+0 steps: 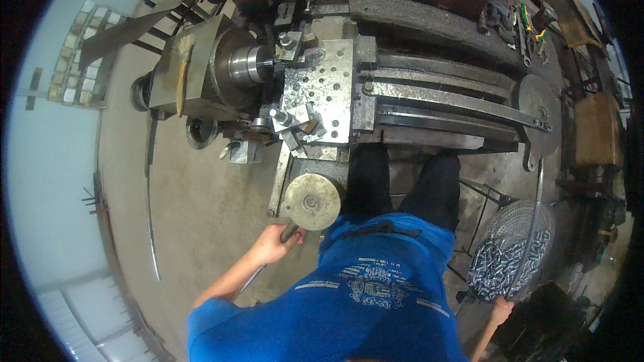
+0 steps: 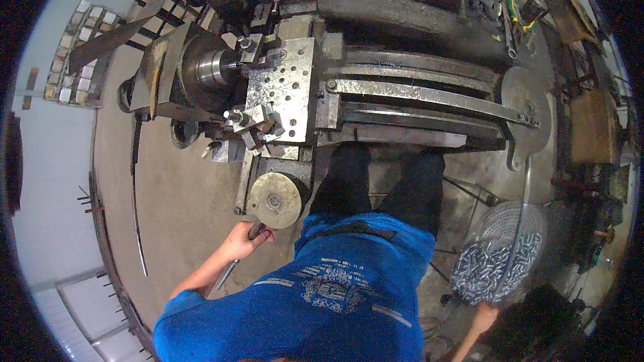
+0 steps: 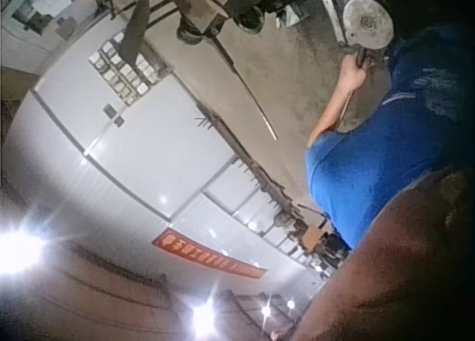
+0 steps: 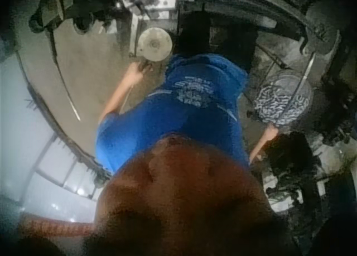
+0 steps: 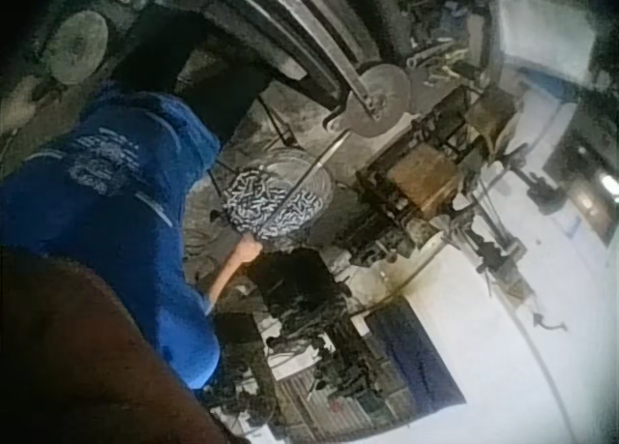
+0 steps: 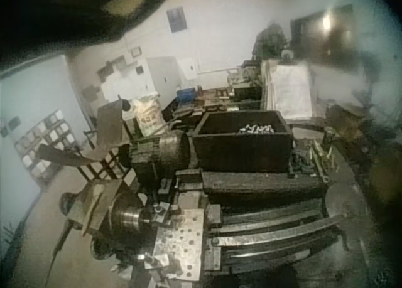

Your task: The person operates a metal turning lathe, repeatedly inserting small metal pieces into the chuck, engaging the cutting tool, and collecting the finished parts in a mesh basket. The operator uses a long metal rod to assist with loading and unloading the workpieces.

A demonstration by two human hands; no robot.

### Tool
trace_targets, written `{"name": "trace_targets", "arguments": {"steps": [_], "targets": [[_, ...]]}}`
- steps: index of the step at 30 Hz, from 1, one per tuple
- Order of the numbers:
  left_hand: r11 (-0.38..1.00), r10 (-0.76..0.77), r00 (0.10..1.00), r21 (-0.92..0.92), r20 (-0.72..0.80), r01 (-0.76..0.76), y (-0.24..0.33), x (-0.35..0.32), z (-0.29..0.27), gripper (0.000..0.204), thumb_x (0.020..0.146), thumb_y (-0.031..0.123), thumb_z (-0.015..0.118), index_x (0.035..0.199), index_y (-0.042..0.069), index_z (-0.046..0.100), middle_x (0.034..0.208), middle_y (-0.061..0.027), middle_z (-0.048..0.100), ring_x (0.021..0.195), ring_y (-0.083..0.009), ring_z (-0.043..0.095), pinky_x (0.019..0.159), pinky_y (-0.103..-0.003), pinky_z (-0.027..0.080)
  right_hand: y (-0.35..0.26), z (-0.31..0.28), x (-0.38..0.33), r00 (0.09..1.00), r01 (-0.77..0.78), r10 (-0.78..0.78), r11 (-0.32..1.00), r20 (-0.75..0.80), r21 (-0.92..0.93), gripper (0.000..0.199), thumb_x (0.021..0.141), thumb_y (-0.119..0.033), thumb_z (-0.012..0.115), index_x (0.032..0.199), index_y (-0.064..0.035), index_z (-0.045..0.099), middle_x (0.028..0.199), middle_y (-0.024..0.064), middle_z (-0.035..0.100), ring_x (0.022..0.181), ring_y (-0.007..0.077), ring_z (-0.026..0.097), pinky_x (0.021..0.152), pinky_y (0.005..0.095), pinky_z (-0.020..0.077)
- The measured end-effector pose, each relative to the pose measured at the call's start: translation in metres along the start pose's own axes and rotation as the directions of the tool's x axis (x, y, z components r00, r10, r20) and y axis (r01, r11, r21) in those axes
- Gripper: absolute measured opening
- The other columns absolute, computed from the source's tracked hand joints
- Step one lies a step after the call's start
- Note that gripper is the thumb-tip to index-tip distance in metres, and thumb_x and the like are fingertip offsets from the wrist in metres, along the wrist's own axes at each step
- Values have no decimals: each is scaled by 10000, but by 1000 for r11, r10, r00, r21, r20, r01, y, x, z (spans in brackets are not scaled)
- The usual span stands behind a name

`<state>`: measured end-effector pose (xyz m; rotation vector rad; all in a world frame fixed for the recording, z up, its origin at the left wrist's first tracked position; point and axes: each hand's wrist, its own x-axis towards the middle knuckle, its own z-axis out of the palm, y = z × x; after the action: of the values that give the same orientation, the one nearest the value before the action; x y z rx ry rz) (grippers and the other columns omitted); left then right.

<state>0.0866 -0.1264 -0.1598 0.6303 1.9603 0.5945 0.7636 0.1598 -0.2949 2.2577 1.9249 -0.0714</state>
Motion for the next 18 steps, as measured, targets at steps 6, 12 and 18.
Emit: {"name": "trace_targets", "arguments": {"steps": [6,12,18], "targets": [[1000,-19,1000,-4,-1,19,2,1,1,155,855,92,524,971,43,613,804,-71,665,798,-166,639,732,-302,482,-22,-21,-7,989,73,-77,997,123,34,488,666,-385,588,930,25,587,969,266,593,939,411,562,769,448,444],[1000,-6,1000,-8,-6,6,-4,1,1,175,857,119,539,993,46,623,811,-74,670,802,-177,643,732,-307,485,-48,-22,-17,963,-268,256,949,89,165,541,636,-379,593,961,54,581,995,267,581,950,407,555,803,424,437],[1000,-7,1000,1,-6,7,-4,0,1,178,860,129,541,989,39,624,812,-75,673,796,-183,650,728,-309,489,-42,-21,-21,987,-137,128,985,93,106,528,651,-375,589,953,58,581,998,266,574,939,406,561,781,423,445]]}}
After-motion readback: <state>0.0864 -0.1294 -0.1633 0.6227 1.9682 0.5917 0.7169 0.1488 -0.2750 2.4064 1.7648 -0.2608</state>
